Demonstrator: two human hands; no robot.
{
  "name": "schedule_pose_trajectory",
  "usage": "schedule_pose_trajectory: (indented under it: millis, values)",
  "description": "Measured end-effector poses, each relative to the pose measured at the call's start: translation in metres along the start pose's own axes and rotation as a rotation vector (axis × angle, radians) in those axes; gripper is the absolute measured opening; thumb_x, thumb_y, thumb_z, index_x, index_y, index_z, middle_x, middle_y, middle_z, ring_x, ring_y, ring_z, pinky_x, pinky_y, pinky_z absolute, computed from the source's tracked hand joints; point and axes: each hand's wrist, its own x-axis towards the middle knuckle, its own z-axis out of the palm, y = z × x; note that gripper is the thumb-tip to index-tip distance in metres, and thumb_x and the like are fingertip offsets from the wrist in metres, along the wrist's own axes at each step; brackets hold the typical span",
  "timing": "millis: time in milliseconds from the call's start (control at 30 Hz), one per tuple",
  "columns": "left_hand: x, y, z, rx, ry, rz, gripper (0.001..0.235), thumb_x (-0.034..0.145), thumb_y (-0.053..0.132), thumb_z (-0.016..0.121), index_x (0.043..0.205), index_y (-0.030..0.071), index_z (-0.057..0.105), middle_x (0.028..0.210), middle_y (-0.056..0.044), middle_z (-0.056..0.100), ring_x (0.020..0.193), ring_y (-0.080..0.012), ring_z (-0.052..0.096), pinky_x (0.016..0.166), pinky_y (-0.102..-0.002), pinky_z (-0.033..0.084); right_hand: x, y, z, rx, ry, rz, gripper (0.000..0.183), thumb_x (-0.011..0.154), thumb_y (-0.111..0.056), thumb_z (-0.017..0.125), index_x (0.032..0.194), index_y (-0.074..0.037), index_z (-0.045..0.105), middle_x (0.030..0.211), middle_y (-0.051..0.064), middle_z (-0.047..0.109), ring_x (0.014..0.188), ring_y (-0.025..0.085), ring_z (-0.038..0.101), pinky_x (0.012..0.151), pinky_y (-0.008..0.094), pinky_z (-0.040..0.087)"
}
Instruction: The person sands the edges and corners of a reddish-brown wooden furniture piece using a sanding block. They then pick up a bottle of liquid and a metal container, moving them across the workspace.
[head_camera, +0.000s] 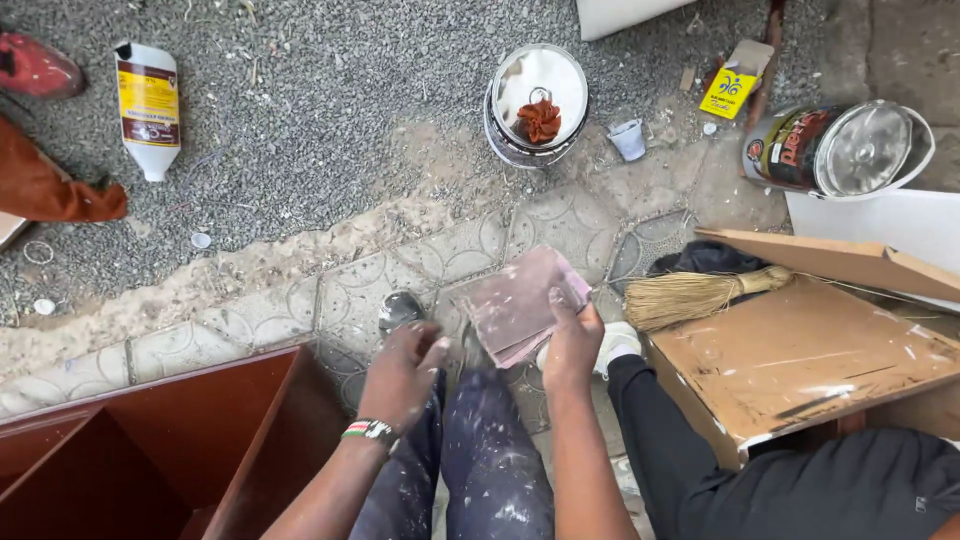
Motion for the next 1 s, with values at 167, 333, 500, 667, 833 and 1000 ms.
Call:
schedule_pose_trajectory:
  millis: [167,333,500,667,833,1000]
  values:
    - [0.018,0.09,0.017,-0.058,0.054,0.198,0.065,0.113,0.036,0.077,0.17,0.006,0.066,0.159,-0.028,0.074,0.157,-0.0499,0.063,0.132,-0.06,0.054,0.049,-0.004,-0.015,0.215,-0.051,0.07,0.034,0.1,-0.007,0.091,0.133,-0.005,0.082,0.117,0.011,0.087,0.103,0.022,0.087,0.095,0.035,0.07]
    - [0.06,0.111,0.032,-0.078,-0.02,0.038,0.073,0.12,0.045,0.066,0.183,0.011,0.051,0.175,-0.024,0.064,0.17,-0.0433,0.053,0.142,-0.06,0.04,0.091,-0.003,-0.011,0.15,-0.204,0.128,0.034,0.099,-0.006,0.091,0.133,-0.006,0.084,0.114,0.018,0.089,0.101,0.029,0.09,0.089,0.044,0.076]
    - [0.084,0.112,0.056,-0.235,-0.071,-0.12,0.062,0.114,0.047,0.077,0.17,0.022,0.07,0.151,-0.014,0.082,0.146,-0.0403,0.076,0.124,-0.057,0.061,0.114,-0.016,0.002,0.041,-0.312,0.194,0.031,0.101,-0.009,0.091,0.131,-0.012,0.082,0.115,0.016,0.089,0.099,0.027,0.089,0.087,0.043,0.075]
    - [0.114,0.065,0.101,-0.405,0.058,-0.225,0.049,0.101,0.029,0.09,0.15,0.026,0.085,0.121,-0.004,0.09,0.129,-0.0313,0.084,0.108,-0.049,0.067,0.125,-0.015,-0.009,-0.206,-0.467,0.293,0.036,0.098,-0.003,0.091,0.132,-0.009,0.079,0.115,0.015,0.087,0.099,0.029,0.088,0.086,0.047,0.075]
    - [0.153,0.02,0.124,-0.54,0.132,-0.238,0.045,0.099,0.026,0.089,0.144,0.024,0.089,0.121,-0.005,0.092,0.124,-0.0282,0.085,0.105,-0.045,0.067,0.111,-0.011,0.026,-0.401,-0.541,0.231,0.039,0.104,-0.005,0.087,0.142,-0.009,0.078,0.118,0.009,0.085,0.102,0.02,0.084,0.089,0.041,0.073]
    - [0.111,0.029,0.033,-0.57,0.264,-0.339,0.072,0.108,0.027,0.073,0.178,0.014,0.06,0.175,-0.021,0.066,0.156,-0.0398,0.069,0.134,-0.056,0.056,0.11,0.014,0.076,-0.716,-0.472,-0.049,0.065,0.102,-0.011,0.09,0.162,-0.007,0.064,0.145,0.026,0.079,0.129,0.041,0.082,0.109,0.055,0.07]
